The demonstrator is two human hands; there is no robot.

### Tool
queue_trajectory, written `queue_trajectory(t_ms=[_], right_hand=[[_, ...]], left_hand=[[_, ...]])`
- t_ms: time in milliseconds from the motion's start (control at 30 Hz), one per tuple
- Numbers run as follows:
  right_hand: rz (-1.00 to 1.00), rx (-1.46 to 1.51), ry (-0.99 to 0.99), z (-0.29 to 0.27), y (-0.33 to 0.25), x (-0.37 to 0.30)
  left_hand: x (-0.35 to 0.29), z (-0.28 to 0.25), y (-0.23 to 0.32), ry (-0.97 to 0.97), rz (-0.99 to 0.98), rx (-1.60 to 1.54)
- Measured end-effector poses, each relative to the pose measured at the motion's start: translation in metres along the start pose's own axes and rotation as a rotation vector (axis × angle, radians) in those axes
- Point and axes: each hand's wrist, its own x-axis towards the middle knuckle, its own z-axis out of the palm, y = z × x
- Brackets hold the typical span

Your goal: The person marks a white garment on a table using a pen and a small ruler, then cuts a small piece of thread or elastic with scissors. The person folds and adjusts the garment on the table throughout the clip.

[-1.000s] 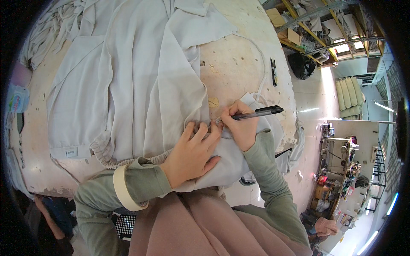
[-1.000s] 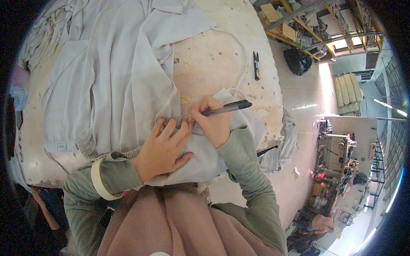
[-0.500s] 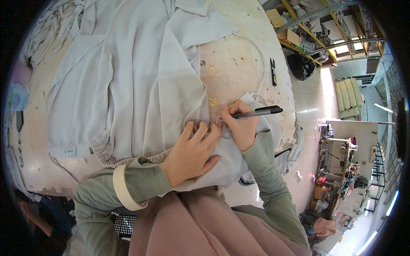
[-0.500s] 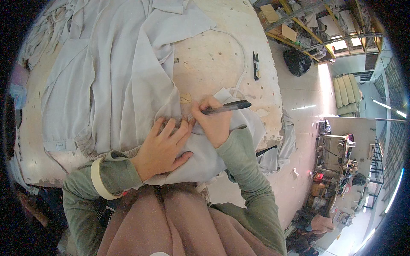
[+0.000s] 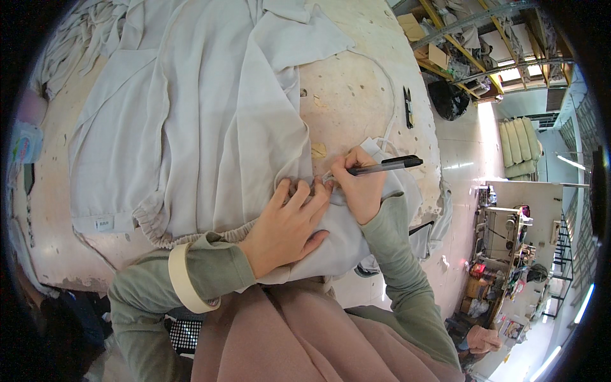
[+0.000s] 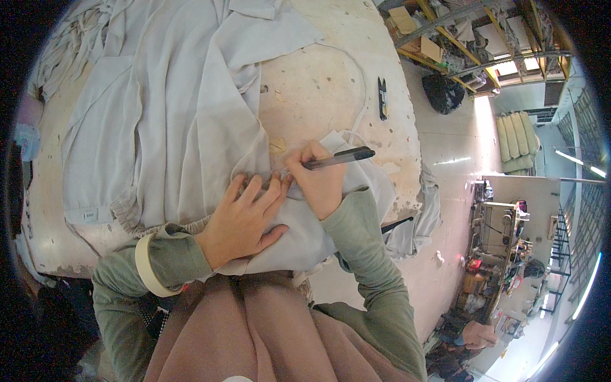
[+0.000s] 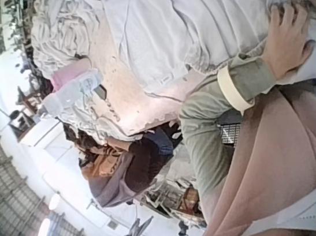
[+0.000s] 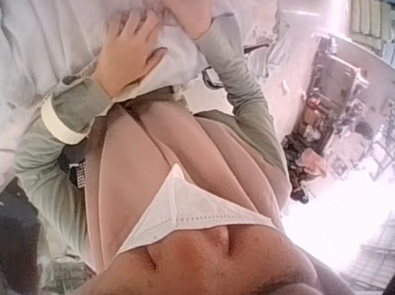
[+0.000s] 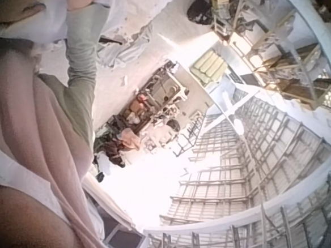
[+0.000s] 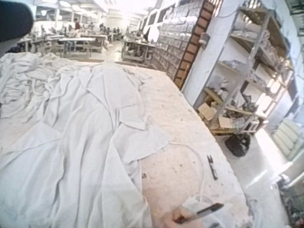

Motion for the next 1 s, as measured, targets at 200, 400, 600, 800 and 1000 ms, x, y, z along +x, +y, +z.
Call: queue_trajectory(t_ms=[200,400,600,800,1000], right_hand=[[0.01,-0.03,0.022,-0.002,-0.006,0.0],[0.051,0.004,0.022,0.0,-0.004,0.001],[0.082,0.032,0.037,-0.004,-0.007,0.004],[0.079,0.022,-0.022,-0.011,-0.002,0.013],[0.037,0.01,-0.009,-0.01,0.007,0.009]], left_hand=[[0.0,0.001,0.0,-0.005,-0.008,-0.011],[0.0,0.002,0.0,-0.004,-0.008,-0.001],[0.0,0.001,0.0,-0.006,-0.007,0.012],[0.002,-0.001,-0.004,-0.003,0.002,-0.06],[0.004,0.001,-0.007,-0.033,-0.024,-0.094]])
